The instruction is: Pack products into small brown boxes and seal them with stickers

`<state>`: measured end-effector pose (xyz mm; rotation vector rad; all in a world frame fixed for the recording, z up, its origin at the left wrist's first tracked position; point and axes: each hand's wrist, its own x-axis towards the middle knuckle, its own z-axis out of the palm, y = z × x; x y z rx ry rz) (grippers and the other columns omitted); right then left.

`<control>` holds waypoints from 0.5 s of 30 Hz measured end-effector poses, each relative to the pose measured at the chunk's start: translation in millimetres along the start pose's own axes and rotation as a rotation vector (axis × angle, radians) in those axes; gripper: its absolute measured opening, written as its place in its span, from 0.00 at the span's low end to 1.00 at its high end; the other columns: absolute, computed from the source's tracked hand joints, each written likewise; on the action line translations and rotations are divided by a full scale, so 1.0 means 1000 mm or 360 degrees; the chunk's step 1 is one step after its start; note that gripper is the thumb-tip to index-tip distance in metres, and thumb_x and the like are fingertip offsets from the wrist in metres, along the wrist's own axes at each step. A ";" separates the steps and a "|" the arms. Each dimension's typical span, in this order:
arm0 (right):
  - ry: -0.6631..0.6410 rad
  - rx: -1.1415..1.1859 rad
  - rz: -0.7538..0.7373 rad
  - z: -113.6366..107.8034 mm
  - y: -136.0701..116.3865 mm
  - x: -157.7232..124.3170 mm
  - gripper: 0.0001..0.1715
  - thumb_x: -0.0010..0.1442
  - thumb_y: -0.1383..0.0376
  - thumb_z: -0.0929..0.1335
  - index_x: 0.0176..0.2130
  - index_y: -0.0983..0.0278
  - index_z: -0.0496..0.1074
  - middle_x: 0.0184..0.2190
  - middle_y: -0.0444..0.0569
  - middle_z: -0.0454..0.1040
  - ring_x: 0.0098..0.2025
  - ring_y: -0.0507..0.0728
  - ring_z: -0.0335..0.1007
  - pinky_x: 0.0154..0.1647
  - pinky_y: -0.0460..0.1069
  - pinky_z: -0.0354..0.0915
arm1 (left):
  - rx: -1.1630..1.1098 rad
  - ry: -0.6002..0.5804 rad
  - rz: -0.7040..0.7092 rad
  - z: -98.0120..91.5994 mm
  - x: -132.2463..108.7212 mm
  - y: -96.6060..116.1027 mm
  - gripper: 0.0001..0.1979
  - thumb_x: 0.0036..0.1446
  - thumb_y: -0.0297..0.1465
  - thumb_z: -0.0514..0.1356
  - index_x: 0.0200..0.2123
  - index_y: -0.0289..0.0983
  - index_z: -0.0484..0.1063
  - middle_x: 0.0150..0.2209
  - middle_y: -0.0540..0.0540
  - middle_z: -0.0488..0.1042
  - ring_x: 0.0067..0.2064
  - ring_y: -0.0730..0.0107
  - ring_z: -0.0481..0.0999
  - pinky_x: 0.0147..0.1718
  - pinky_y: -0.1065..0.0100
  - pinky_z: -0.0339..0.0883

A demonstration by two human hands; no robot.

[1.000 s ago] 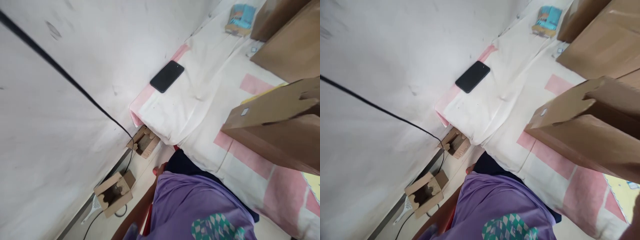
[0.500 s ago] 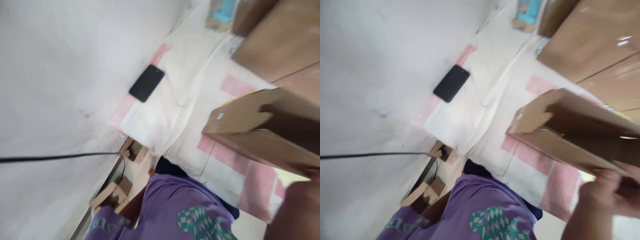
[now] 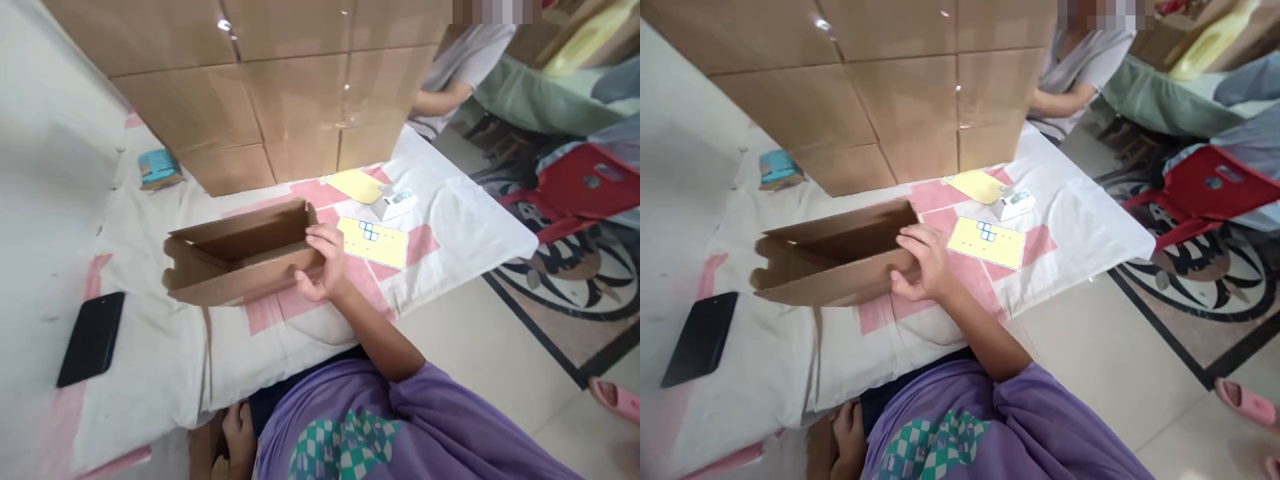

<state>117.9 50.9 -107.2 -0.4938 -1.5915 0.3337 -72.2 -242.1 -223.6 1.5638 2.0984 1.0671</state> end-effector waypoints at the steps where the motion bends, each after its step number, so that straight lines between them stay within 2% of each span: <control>1: -0.0011 0.0021 0.0004 0.002 0.001 0.001 0.34 0.53 0.53 0.70 0.56 0.55 0.62 0.52 0.55 0.67 0.56 0.70 0.66 0.57 0.72 0.64 | 0.0011 0.0005 0.0098 -0.002 -0.004 0.000 0.12 0.68 0.36 0.55 0.36 0.36 0.74 0.30 0.50 0.75 0.28 0.72 0.74 0.27 0.68 0.72; 3: -0.0030 0.0047 0.0028 0.007 -0.001 0.006 0.35 0.53 0.53 0.68 0.58 0.57 0.60 0.52 0.57 0.67 0.56 0.69 0.66 0.57 0.70 0.65 | 0.0021 -0.0033 0.0310 -0.010 -0.004 0.005 0.14 0.66 0.31 0.54 0.27 0.38 0.71 0.22 0.52 0.72 0.23 0.70 0.73 0.23 0.69 0.70; 4: -0.0045 0.0063 0.0042 0.009 -0.002 0.008 0.35 0.54 0.53 0.67 0.58 0.58 0.59 0.52 0.57 0.67 0.57 0.69 0.65 0.57 0.69 0.64 | 0.0023 -0.0079 0.0396 -0.015 0.000 0.010 0.12 0.64 0.29 0.55 0.27 0.39 0.71 0.22 0.51 0.73 0.24 0.69 0.75 0.24 0.68 0.72; 7: -0.0129 0.0096 0.0063 0.010 -0.008 0.007 0.35 0.56 0.55 0.66 0.59 0.61 0.58 0.54 0.59 0.65 0.59 0.68 0.62 0.59 0.68 0.62 | 0.0047 -0.0148 0.0716 -0.034 0.027 0.033 0.07 0.56 0.23 0.59 0.32 0.40 0.74 0.28 0.49 0.78 0.30 0.66 0.79 0.31 0.66 0.74; 9: -0.0199 0.0069 0.0096 0.009 -0.008 0.003 0.33 0.56 0.55 0.67 0.58 0.61 0.59 0.56 0.60 0.64 0.61 0.68 0.60 0.60 0.68 0.61 | 0.0167 0.0016 0.1036 -0.051 0.056 0.055 0.10 0.53 0.20 0.61 0.35 0.40 0.72 0.31 0.48 0.78 0.33 0.65 0.79 0.34 0.64 0.74; 11: -0.0261 0.0007 0.0133 0.007 -0.007 -0.001 0.32 0.56 0.56 0.68 0.58 0.61 0.61 0.58 0.60 0.62 0.63 0.69 0.58 0.61 0.69 0.60 | 0.0392 0.0373 0.1266 -0.070 0.090 0.080 0.13 0.50 0.21 0.65 0.37 0.40 0.71 0.33 0.46 0.78 0.36 0.62 0.80 0.39 0.59 0.74; 12: -0.0289 -0.0032 0.0142 0.007 -0.006 -0.001 0.31 0.57 0.56 0.69 0.57 0.61 0.62 0.59 0.60 0.61 0.64 0.69 0.58 0.62 0.69 0.60 | 0.0533 0.0537 0.1294 -0.079 0.107 0.094 0.17 0.48 0.23 0.68 0.42 0.40 0.72 0.37 0.44 0.79 0.40 0.58 0.80 0.44 0.54 0.74; 13: -0.0323 -0.0072 0.0141 0.006 -0.004 -0.002 0.31 0.57 0.56 0.69 0.57 0.61 0.63 0.59 0.60 0.61 0.64 0.70 0.57 0.62 0.70 0.60 | 0.0697 0.0595 0.1247 -0.087 0.123 0.108 0.25 0.46 0.27 0.71 0.49 0.38 0.71 0.45 0.38 0.78 0.48 0.51 0.79 0.50 0.49 0.72; 14: -0.0360 -0.0114 0.0127 0.006 -0.003 -0.002 0.31 0.57 0.56 0.69 0.57 0.61 0.64 0.60 0.60 0.60 0.65 0.70 0.56 0.63 0.70 0.59 | 0.0826 0.0651 0.1199 -0.094 0.139 0.121 0.34 0.44 0.32 0.74 0.55 0.36 0.68 0.55 0.32 0.73 0.57 0.42 0.74 0.56 0.43 0.67; 15: -0.0403 -0.0155 0.0104 0.005 -0.002 -0.003 0.31 0.57 0.56 0.69 0.57 0.61 0.65 0.60 0.60 0.60 0.65 0.71 0.56 0.63 0.70 0.59 | 0.0946 0.0606 0.1168 -0.098 0.154 0.132 0.42 0.44 0.36 0.75 0.61 0.35 0.64 0.62 0.29 0.68 0.63 0.37 0.68 0.60 0.39 0.63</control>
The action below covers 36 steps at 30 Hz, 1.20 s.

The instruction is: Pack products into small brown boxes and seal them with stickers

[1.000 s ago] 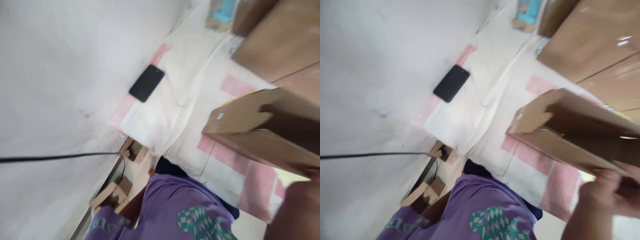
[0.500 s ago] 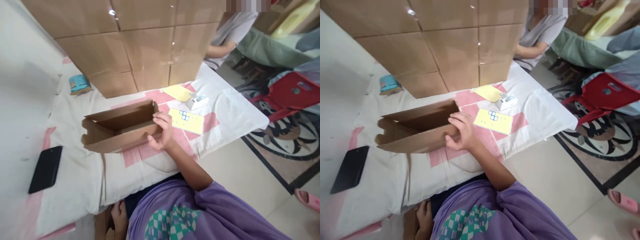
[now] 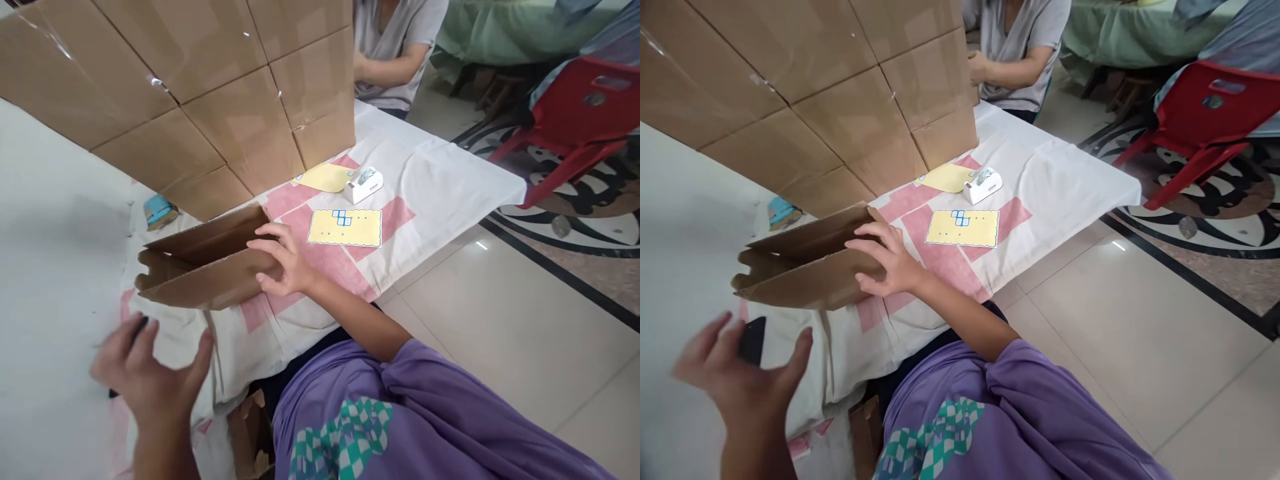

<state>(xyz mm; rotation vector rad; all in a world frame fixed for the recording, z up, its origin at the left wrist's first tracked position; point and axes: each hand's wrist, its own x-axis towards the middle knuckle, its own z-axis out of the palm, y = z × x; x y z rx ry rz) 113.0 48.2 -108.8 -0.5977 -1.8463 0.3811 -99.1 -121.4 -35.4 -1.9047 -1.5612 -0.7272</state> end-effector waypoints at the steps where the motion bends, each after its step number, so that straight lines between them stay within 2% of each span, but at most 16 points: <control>1: -0.0034 -0.0041 -0.0033 -0.001 0.001 0.000 0.30 0.57 0.56 0.70 0.57 0.60 0.66 0.60 0.60 0.61 0.65 0.71 0.55 0.64 0.70 0.58 | 0.0070 -0.0021 0.0026 0.001 0.016 -0.003 0.45 0.45 0.40 0.74 0.63 0.36 0.62 0.64 0.30 0.66 0.64 0.35 0.66 0.61 0.37 0.60; 3: -0.0078 -0.0091 -0.0123 -0.003 0.001 -0.001 0.29 0.58 0.56 0.70 0.57 0.60 0.67 0.60 0.58 0.62 0.66 0.70 0.55 0.65 0.69 0.57 | 0.0177 -0.0185 -0.0018 0.006 0.037 -0.008 0.42 0.50 0.44 0.71 0.65 0.37 0.63 0.63 0.35 0.69 0.63 0.37 0.68 0.63 0.34 0.55; 6: -0.0115 -0.0108 -0.0198 -0.008 -0.001 -0.001 0.29 0.59 0.56 0.69 0.58 0.59 0.68 0.61 0.57 0.63 0.68 0.68 0.53 0.67 0.67 0.56 | 0.0153 -0.0255 -0.0117 0.015 0.049 -0.014 0.31 0.52 0.46 0.68 0.55 0.36 0.72 0.50 0.42 0.77 0.54 0.45 0.76 0.58 0.39 0.64; 9: -0.0165 -0.0111 -0.0115 -0.012 -0.003 0.000 0.29 0.60 0.55 0.69 0.59 0.60 0.66 0.61 0.57 0.62 0.69 0.68 0.51 0.67 0.68 0.55 | -0.0014 -0.0290 -0.0206 0.015 0.048 -0.012 0.20 0.55 0.45 0.66 0.42 0.36 0.74 0.40 0.45 0.76 0.50 0.49 0.77 0.55 0.45 0.69; 11: -0.0167 -0.0064 -0.0044 -0.016 -0.004 0.000 0.30 0.60 0.54 0.69 0.59 0.60 0.65 0.61 0.58 0.62 0.68 0.69 0.52 0.66 0.69 0.56 | -0.0062 -0.0380 -0.0331 0.008 0.047 -0.003 0.15 0.60 0.44 0.61 0.39 0.38 0.72 0.39 0.44 0.75 0.52 0.49 0.75 0.57 0.45 0.68; 13: -0.0132 0.0045 -0.0017 -0.020 -0.004 0.000 0.29 0.61 0.53 0.69 0.58 0.60 0.66 0.60 0.58 0.63 0.66 0.68 0.55 0.65 0.69 0.57 | -0.0060 -0.0400 -0.0410 0.000 0.046 0.009 0.15 0.62 0.46 0.58 0.37 0.40 0.70 0.38 0.43 0.74 0.50 0.49 0.75 0.54 0.46 0.70; 16: 0.0019 0.0276 -0.0078 -0.029 -0.002 0.002 0.26 0.62 0.51 0.66 0.56 0.60 0.67 0.55 0.57 0.67 0.61 0.66 0.61 0.63 0.68 0.59 | -0.0079 -0.0280 -0.0341 -0.011 0.041 0.023 0.16 0.61 0.47 0.59 0.36 0.40 0.70 0.36 0.44 0.74 0.44 0.53 0.76 0.48 0.50 0.73; 19: 0.0223 0.0482 -0.0114 -0.039 -0.001 0.006 0.26 0.64 0.47 0.62 0.52 0.60 0.68 0.48 0.56 0.71 0.56 0.66 0.64 0.59 0.68 0.61 | -0.0140 -0.0295 -0.0268 -0.015 0.034 0.030 0.12 0.62 0.42 0.60 0.38 0.40 0.70 0.37 0.44 0.75 0.42 0.57 0.76 0.47 0.55 0.71; 21: 0.0272 0.0585 -0.0037 -0.044 -0.001 0.010 0.25 0.66 0.46 0.59 0.49 0.60 0.69 0.43 0.55 0.73 0.52 0.65 0.67 0.56 0.67 0.63 | -0.0205 -0.0316 -0.0291 -0.013 0.030 0.030 0.10 0.63 0.40 0.60 0.39 0.40 0.70 0.37 0.44 0.75 0.41 0.59 0.76 0.45 0.58 0.71; 24: 0.0272 0.0700 0.0114 -0.047 -0.005 0.013 0.21 0.69 0.49 0.57 0.43 0.60 0.69 0.37 0.52 0.73 0.45 0.62 0.68 0.51 0.65 0.65 | -0.0289 -0.0373 -0.0388 -0.008 0.027 0.027 0.09 0.63 0.39 0.60 0.41 0.41 0.71 0.39 0.45 0.76 0.42 0.59 0.77 0.44 0.60 0.71; 27: 0.0340 0.0728 0.0104 -0.044 -0.011 0.013 0.12 0.65 0.53 0.63 0.40 0.59 0.66 0.34 0.49 0.70 0.41 0.61 0.66 0.46 0.61 0.65 | -0.0288 -0.0396 -0.0481 -0.004 0.024 0.023 0.11 0.63 0.40 0.59 0.45 0.41 0.72 0.41 0.45 0.78 0.44 0.58 0.78 0.47 0.59 0.71; 29: 0.0389 0.0738 0.0089 -0.042 -0.014 0.013 0.11 0.62 0.55 0.66 0.40 0.59 0.64 0.34 0.48 0.67 0.39 0.60 0.65 0.42 0.59 0.65 | -0.0313 -0.0371 -0.0539 -0.002 0.023 0.021 0.10 0.63 0.38 0.60 0.45 0.41 0.73 0.42 0.45 0.78 0.43 0.60 0.78 0.47 0.59 0.72; 32: 0.0534 0.0774 0.0210 -0.039 -0.016 0.013 0.08 0.62 0.60 0.66 0.38 0.58 0.61 0.32 0.46 0.64 0.36 0.58 0.63 0.37 0.55 0.63 | -0.0366 -0.0359 -0.0618 -0.001 0.020 0.021 0.07 0.62 0.36 0.61 0.43 0.41 0.73 0.43 0.45 0.79 0.44 0.61 0.79 0.45 0.60 0.74; 36: 0.0769 0.0833 0.0428 -0.035 -0.015 0.012 0.06 0.63 0.66 0.65 0.35 0.59 0.60 0.32 0.45 0.62 0.34 0.56 0.61 0.36 0.53 0.60 | -0.0354 -0.0305 -0.0642 0.004 0.014 0.023 0.06 0.62 0.34 0.62 0.41 0.41 0.73 0.43 0.45 0.79 0.44 0.61 0.79 0.45 0.58 0.75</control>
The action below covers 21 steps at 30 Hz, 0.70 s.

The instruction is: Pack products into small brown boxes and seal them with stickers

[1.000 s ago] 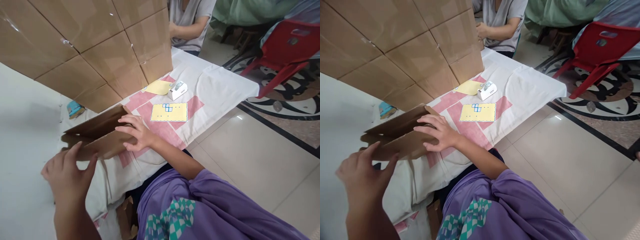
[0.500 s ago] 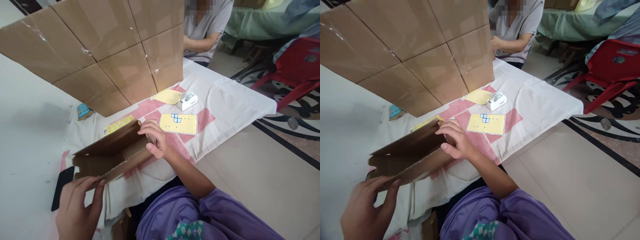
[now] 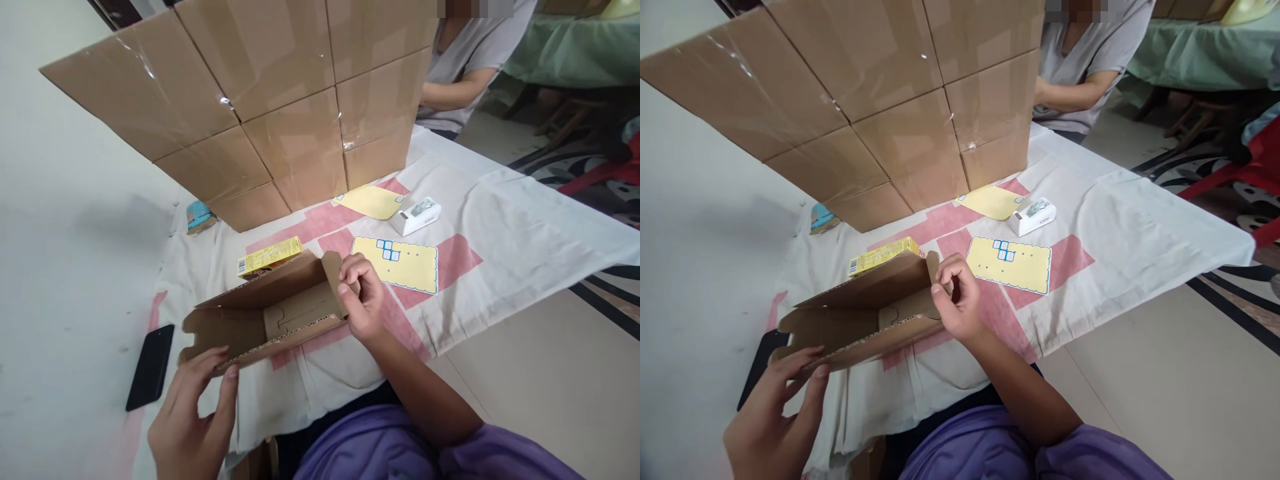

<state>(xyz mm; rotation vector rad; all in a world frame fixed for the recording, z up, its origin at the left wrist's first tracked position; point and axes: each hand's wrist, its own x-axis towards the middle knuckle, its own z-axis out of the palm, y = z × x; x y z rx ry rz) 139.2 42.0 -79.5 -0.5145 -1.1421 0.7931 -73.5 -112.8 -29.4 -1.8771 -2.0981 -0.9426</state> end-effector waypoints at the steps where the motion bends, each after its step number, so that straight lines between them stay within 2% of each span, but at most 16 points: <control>1: 0.0030 0.0013 0.0016 0.001 0.001 -0.001 0.06 0.62 0.67 0.65 0.35 0.59 0.60 0.32 0.45 0.63 0.35 0.56 0.61 0.37 0.53 0.60 | 0.0002 0.0027 -0.0015 0.002 -0.001 0.001 0.07 0.61 0.34 0.62 0.42 0.41 0.73 0.44 0.44 0.79 0.45 0.60 0.79 0.45 0.57 0.75; 4: 0.0074 0.0014 0.0028 0.002 0.003 -0.003 0.05 0.60 0.68 0.65 0.35 0.59 0.62 0.32 0.46 0.64 0.36 0.57 0.62 0.38 0.54 0.61 | -0.0011 0.0108 -0.0055 0.004 -0.002 0.001 0.14 0.62 0.33 0.62 0.51 0.41 0.71 0.55 0.39 0.76 0.57 0.53 0.76 0.54 0.51 0.72; 6: 0.0058 0.0012 0.0028 0.002 0.003 -0.003 0.05 0.59 0.69 0.65 0.35 0.59 0.63 0.32 0.46 0.64 0.36 0.57 0.62 0.38 0.54 0.61 | -0.0002 0.0113 -0.0059 0.000 0.001 -0.004 0.19 0.63 0.33 0.60 0.57 0.40 0.68 0.66 0.36 0.67 0.68 0.47 0.64 0.65 0.41 0.59; 8: 0.0035 0.0031 0.0033 0.002 0.004 -0.003 0.06 0.59 0.70 0.65 0.35 0.59 0.63 0.32 0.46 0.64 0.37 0.57 0.62 0.38 0.54 0.60 | 0.0011 0.0020 -0.0103 -0.006 0.009 -0.014 0.19 0.66 0.33 0.57 0.59 0.41 0.68 0.69 0.38 0.62 0.71 0.47 0.57 0.69 0.36 0.43; 9: 0.0034 0.0041 0.0038 0.001 0.004 -0.003 0.06 0.58 0.70 0.65 0.35 0.59 0.64 0.32 0.45 0.64 0.37 0.57 0.62 0.38 0.53 0.60 | -0.0021 -0.0049 -0.0153 -0.010 0.013 -0.020 0.19 0.67 0.34 0.55 0.59 0.43 0.68 0.68 0.40 0.64 0.71 0.48 0.58 0.70 0.37 0.42; 11: 0.0041 0.0053 0.0048 0.001 0.004 -0.003 0.07 0.58 0.71 0.65 0.35 0.59 0.64 0.32 0.45 0.64 0.37 0.57 0.62 0.38 0.53 0.60 | -0.0174 -0.0125 -0.0264 -0.012 0.020 -0.031 0.17 0.69 0.36 0.53 0.57 0.44 0.72 0.66 0.43 0.67 0.69 0.52 0.64 0.70 0.44 0.50; 12: 0.0042 0.0054 0.0051 0.001 0.004 -0.003 0.07 0.57 0.72 0.65 0.35 0.59 0.64 0.33 0.45 0.64 0.37 0.57 0.62 0.39 0.53 0.60 | -0.0276 -0.0093 -0.0307 -0.011 0.022 -0.035 0.16 0.69 0.37 0.53 0.54 0.43 0.74 0.65 0.44 0.69 0.68 0.54 0.66 0.68 0.48 0.55; 15: 0.0020 0.0057 0.0018 0.002 0.003 -0.003 0.08 0.58 0.73 0.64 0.36 0.60 0.64 0.33 0.45 0.64 0.38 0.56 0.63 0.40 0.53 0.60 | -0.0539 0.0235 -0.0351 0.003 0.024 -0.041 0.13 0.67 0.36 0.55 0.45 0.39 0.77 0.62 0.42 0.73 0.65 0.55 0.69 0.66 0.53 0.60; 19: 0.0013 0.0069 -0.0004 0.003 0.003 -0.003 0.09 0.57 0.74 0.64 0.36 0.60 0.65 0.33 0.45 0.66 0.38 0.56 0.63 0.41 0.53 0.60 | -0.0682 0.0830 -0.0290 0.041 0.020 -0.041 0.10 0.65 0.33 0.54 0.39 0.37 0.73 0.57 0.39 0.76 0.62 0.54 0.72 0.64 0.49 0.62; 21: 0.0032 0.0076 0.0026 0.003 0.003 -0.003 0.09 0.57 0.74 0.65 0.36 0.60 0.65 0.33 0.45 0.66 0.39 0.56 0.64 0.41 0.53 0.61 | -0.0795 0.1072 -0.0393 0.061 0.017 -0.043 0.08 0.64 0.33 0.53 0.37 0.38 0.70 0.57 0.40 0.75 0.63 0.56 0.71 0.64 0.49 0.61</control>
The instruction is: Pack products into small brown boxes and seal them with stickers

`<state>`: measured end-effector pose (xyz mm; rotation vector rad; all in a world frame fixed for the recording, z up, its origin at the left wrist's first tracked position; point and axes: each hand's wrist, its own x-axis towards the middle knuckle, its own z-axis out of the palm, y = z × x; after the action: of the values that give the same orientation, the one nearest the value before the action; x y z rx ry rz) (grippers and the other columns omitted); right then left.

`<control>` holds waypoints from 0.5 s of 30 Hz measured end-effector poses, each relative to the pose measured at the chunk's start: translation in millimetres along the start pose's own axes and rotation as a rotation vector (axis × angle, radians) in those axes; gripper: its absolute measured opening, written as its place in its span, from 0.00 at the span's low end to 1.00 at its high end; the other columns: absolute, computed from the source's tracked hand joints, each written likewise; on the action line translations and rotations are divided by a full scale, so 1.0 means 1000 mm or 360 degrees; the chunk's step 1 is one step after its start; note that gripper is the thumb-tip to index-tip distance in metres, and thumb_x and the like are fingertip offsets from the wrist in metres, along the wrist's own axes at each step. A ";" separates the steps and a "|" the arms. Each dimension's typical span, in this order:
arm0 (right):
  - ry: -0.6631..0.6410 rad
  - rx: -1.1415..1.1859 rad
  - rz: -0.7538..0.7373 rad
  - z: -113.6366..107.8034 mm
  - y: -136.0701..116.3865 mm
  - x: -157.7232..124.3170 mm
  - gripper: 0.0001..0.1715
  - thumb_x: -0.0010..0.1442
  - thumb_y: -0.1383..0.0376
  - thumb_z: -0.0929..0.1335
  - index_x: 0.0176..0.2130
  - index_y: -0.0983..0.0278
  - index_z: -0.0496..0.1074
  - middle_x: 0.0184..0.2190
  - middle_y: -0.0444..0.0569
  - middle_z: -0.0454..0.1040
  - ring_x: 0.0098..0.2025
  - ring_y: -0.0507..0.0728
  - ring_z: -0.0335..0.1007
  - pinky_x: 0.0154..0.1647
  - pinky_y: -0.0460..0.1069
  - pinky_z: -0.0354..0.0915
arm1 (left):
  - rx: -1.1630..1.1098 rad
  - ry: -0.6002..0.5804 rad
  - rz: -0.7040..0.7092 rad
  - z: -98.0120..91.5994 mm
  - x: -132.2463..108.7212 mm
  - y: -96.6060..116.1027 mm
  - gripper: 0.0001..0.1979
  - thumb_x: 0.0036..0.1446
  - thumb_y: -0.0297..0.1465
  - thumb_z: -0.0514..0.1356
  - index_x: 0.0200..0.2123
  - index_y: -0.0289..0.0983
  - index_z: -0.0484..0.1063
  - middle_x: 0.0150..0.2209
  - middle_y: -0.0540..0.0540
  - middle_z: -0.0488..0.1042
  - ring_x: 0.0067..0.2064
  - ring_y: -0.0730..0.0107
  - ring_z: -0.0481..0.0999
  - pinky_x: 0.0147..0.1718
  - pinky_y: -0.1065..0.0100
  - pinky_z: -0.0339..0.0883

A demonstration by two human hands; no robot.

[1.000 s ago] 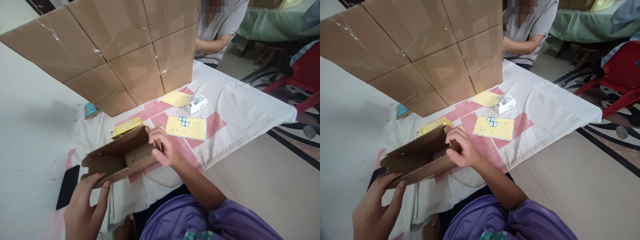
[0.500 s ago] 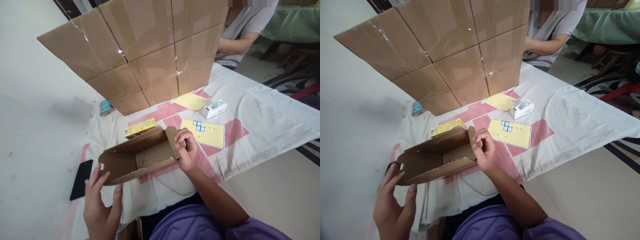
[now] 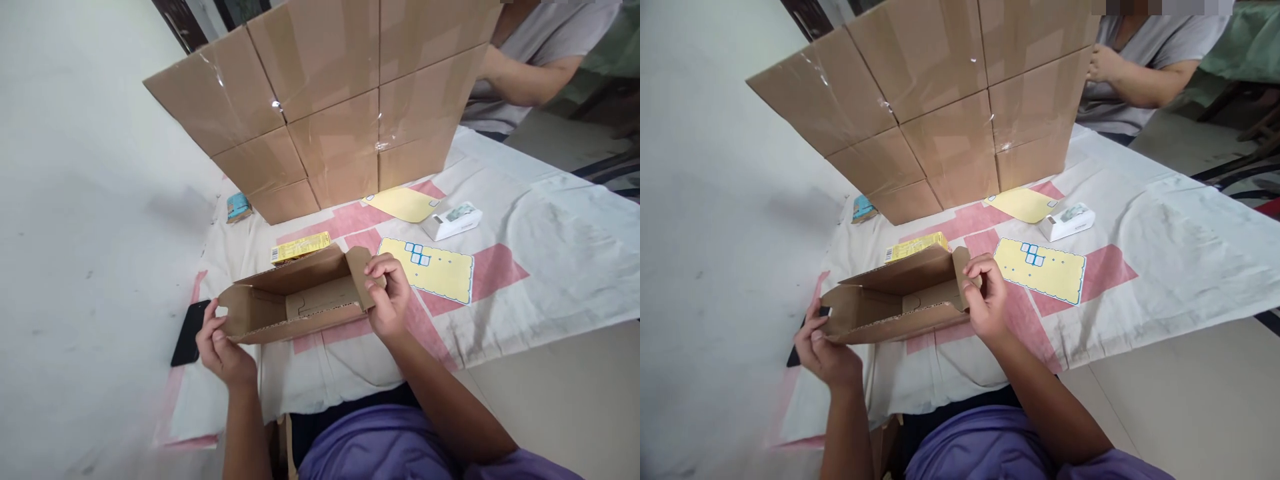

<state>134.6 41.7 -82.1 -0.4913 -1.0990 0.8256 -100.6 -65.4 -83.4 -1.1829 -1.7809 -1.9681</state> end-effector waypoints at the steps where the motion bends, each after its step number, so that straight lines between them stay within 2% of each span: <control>1: 0.0014 0.0000 0.0010 0.000 0.000 0.000 0.09 0.57 0.74 0.65 0.36 0.60 0.65 0.33 0.45 0.66 0.39 0.56 0.64 0.41 0.53 0.61 | -0.0084 0.0060 -0.0131 0.004 -0.007 -0.006 0.06 0.63 0.32 0.53 0.37 0.39 0.68 0.58 0.42 0.75 0.63 0.58 0.70 0.63 0.51 0.61; 3: 0.0026 -0.0017 0.0002 0.001 0.000 0.001 0.09 0.57 0.74 0.65 0.36 0.60 0.66 0.33 0.45 0.66 0.38 0.56 0.64 0.40 0.52 0.61 | -0.0250 0.0035 -0.0461 0.010 -0.020 -0.019 0.04 0.62 0.33 0.55 0.36 0.40 0.67 0.58 0.43 0.74 0.62 0.60 0.71 0.59 0.55 0.64; 5: 0.0021 -0.0060 -0.0030 0.000 0.000 0.001 0.08 0.57 0.73 0.66 0.36 0.60 0.65 0.33 0.45 0.65 0.38 0.56 0.64 0.40 0.52 0.61 | -0.0354 -0.0108 -0.0687 0.011 -0.031 -0.029 0.06 0.62 0.36 0.56 0.38 0.40 0.67 0.57 0.43 0.73 0.58 0.61 0.74 0.53 0.58 0.68; 8: 0.0028 -0.0104 -0.0044 0.000 0.000 0.002 0.07 0.58 0.72 0.65 0.36 0.60 0.65 0.33 0.45 0.65 0.38 0.56 0.64 0.39 0.53 0.62 | -0.0390 -0.0237 -0.0733 0.007 -0.025 -0.041 0.10 0.62 0.40 0.56 0.39 0.40 0.68 0.55 0.44 0.73 0.55 0.61 0.75 0.49 0.61 0.69; 10: 0.0046 -0.0100 -0.0038 -0.001 0.000 0.002 0.07 0.58 0.72 0.66 0.36 0.60 0.65 0.33 0.45 0.65 0.38 0.56 0.64 0.39 0.52 0.62 | -0.0382 -0.0330 -0.0710 0.005 0.000 -0.048 0.13 0.60 0.44 0.56 0.37 0.40 0.68 0.52 0.45 0.74 0.54 0.62 0.74 0.49 0.63 0.69; 12: 0.0047 -0.0105 -0.0067 -0.001 0.000 0.002 0.07 0.59 0.72 0.66 0.36 0.60 0.66 0.33 0.45 0.65 0.38 0.56 0.65 0.39 0.52 0.63 | -0.0340 -0.0459 -0.0676 0.008 0.037 -0.053 0.18 0.61 0.49 0.52 0.37 0.40 0.69 0.49 0.45 0.74 0.52 0.62 0.74 0.48 0.62 0.69; 13: 0.0041 -0.0116 -0.0087 -0.001 0.000 0.001 0.07 0.59 0.72 0.66 0.37 0.60 0.66 0.33 0.45 0.65 0.38 0.56 0.65 0.39 0.53 0.63 | -0.0303 -0.0546 -0.0660 0.012 0.057 -0.055 0.20 0.61 0.50 0.50 0.38 0.41 0.69 0.51 0.44 0.73 0.52 0.62 0.74 0.47 0.62 0.70; 15: 0.0032 -0.0146 -0.0110 -0.001 0.000 0.001 0.06 0.60 0.71 0.66 0.38 0.60 0.67 0.33 0.46 0.66 0.38 0.56 0.66 0.39 0.53 0.64 | -0.0190 -0.0764 -0.0617 0.026 0.094 -0.056 0.20 0.60 0.50 0.54 0.42 0.41 0.72 0.56 0.43 0.71 0.55 0.60 0.72 0.48 0.62 0.69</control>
<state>136.2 42.3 -81.9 -0.5344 -1.1330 0.7105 -186.9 2.6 -60.7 -1.5507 -2.3012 -2.1522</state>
